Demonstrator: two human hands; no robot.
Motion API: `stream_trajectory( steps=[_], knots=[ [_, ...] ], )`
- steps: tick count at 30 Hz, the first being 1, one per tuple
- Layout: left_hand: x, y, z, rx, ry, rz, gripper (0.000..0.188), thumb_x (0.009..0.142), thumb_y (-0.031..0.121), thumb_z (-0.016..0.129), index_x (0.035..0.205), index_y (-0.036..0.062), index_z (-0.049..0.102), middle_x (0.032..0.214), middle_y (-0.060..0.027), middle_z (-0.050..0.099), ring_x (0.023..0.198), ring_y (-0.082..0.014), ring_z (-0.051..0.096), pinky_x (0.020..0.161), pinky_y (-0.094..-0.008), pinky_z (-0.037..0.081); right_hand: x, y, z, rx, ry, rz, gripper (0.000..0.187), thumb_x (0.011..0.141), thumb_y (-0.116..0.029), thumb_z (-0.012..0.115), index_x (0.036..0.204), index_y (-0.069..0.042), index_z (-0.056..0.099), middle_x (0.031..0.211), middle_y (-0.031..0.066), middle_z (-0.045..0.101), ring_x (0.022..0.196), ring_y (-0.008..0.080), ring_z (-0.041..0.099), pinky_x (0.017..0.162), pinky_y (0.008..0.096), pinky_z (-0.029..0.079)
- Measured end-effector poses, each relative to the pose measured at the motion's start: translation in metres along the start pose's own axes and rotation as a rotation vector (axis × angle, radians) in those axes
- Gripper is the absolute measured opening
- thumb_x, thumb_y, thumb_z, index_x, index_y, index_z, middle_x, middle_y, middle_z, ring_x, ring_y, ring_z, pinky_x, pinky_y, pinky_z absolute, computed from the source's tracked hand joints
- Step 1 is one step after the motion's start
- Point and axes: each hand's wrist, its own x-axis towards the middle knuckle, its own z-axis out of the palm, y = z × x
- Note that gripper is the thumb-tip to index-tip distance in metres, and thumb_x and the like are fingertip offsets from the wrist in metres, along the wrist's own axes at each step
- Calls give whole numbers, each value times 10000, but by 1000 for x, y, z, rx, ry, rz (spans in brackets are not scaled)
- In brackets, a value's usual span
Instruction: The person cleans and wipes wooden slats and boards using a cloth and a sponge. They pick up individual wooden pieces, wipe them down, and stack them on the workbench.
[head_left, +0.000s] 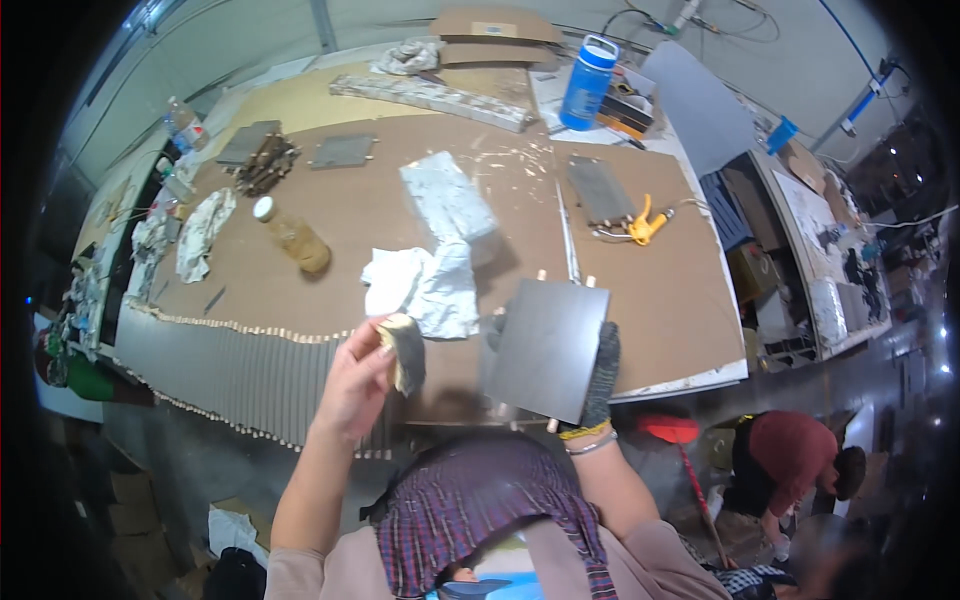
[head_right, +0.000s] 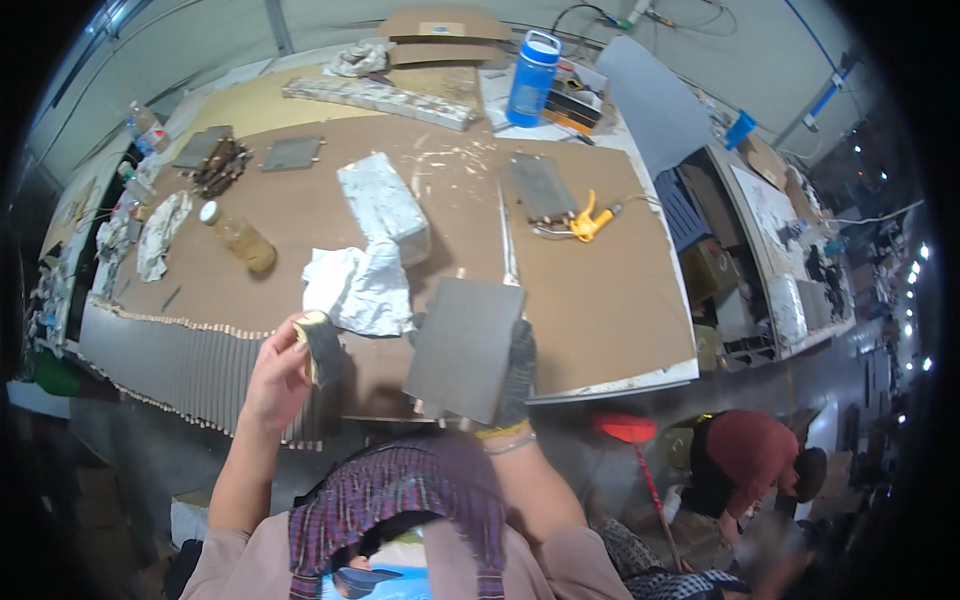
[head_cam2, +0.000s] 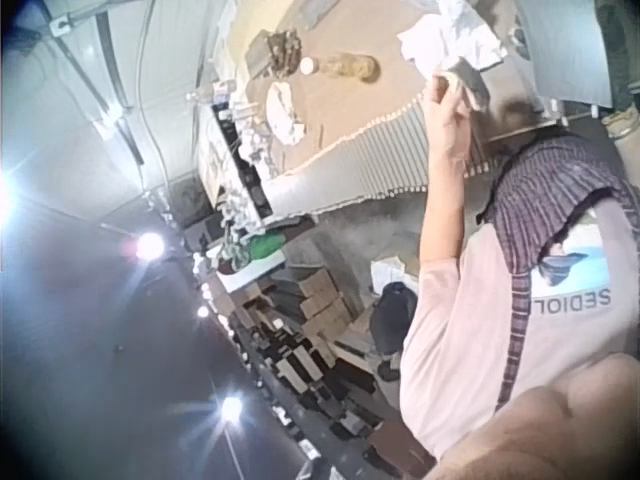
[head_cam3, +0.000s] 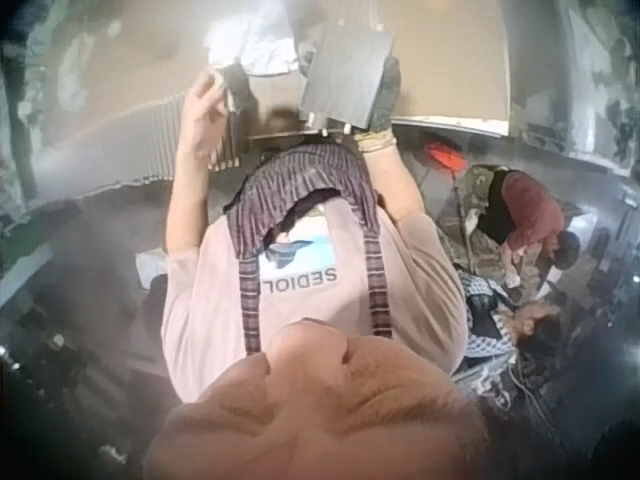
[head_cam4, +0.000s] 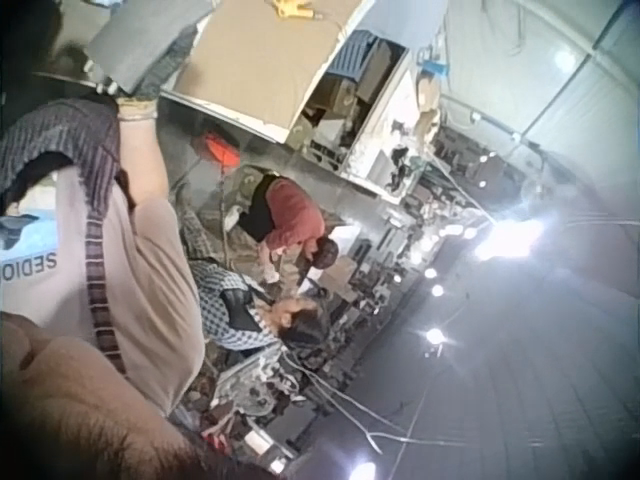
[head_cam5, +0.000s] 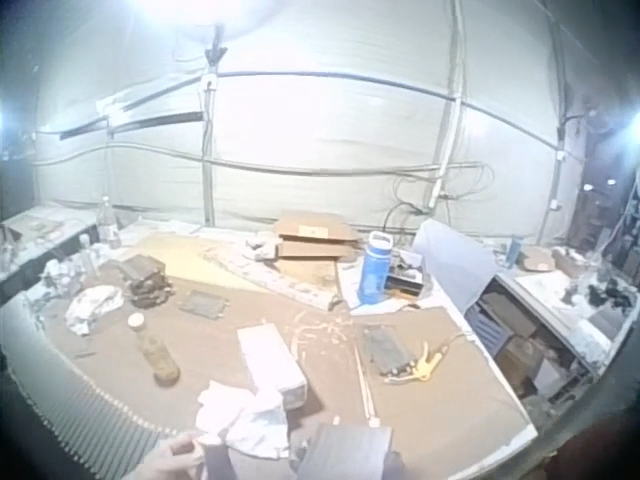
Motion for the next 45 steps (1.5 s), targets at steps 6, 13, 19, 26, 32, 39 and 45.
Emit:
stream_trajectory(
  steps=[6, 13, 19, 26, 32, 39, 45],
  knots=[
    [42, 46, -91, 161, 86, 86, 391, 879, -12, 566, 1266, -44, 517, 1114, -103, 641, 1001, -190, 682, 881, -317, 593, -10, -5, -10, -142, -48, -46, 895, 924, -687, 467, 1590, -133, 245, 1608, 190, 298, 1442, 430, 345, 1173, 635, 271],
    [119, 53, -189, 987, 238, -28, 415, 745, -111, 593, 1145, -3, 565, 1008, -45, 629, 936, -152, 617, 831, -263, 497, -16, -11, -19, -124, 76, -7, 909, 912, -675, 499, 1588, -122, 247, 1612, 188, 290, 1448, 423, 337, 1171, 640, 266],
    [178, 32, -217, 917, 175, -109, 402, 686, -158, 601, 1055, 0, 586, 934, -29, 608, 857, -155, 594, 761, -281, 487, -25, -18, -16, -88, 146, -54, 902, 897, -621, 552, 1560, -65, 298, 1565, 209, 358, 1396, 454, 385, 1166, 610, 291],
    [160, 53, -196, 1628, 210, -80, 321, 732, -113, 594, 1041, -35, 626, 911, -190, 679, 827, -323, 660, 771, -374, 523, -34, -31, -28, -163, 155, -103, 945, 890, -670, 516, 1579, -77, 257, 1567, 230, 350, 1408, 429, 397, 1187, 605, 268],
    [140, 45, -102, 1894, 152, 191, 462, 787, 178, 765, 1192, 0, 635, 1029, -261, 704, 1028, -413, 668, 868, -508, 531, -19, -25, -17, -56, 130, -96, 907, 895, -613, 567, 1553, -46, 304, 1531, 224, 396, 1355, 441, 434, 1134, 593, 354],
    [178, -14, -48, 2063, -232, -123, 596, 749, 321, 828, 1252, 72, 627, 1035, -223, 710, 1007, -399, 681, 874, -470, 544, 6, -17, -4, -62, 138, -45, 835, 913, -605, 559, 1520, -66, 365, 1475, 206, 463, 1322, 398, 489, 1106, 558, 414],
    [132, 30, 12, 1372, -165, 344, 285, 717, 5, 661, 985, 57, 744, 947, -152, 721, 921, -372, 684, 816, -430, 536, 12, -28, -27, -371, 13, -92, 706, 1015, -568, 394, 1518, -74, 364, 1482, 159, 468, 1343, 325, 480, 1131, 494, 395]
  ],
)
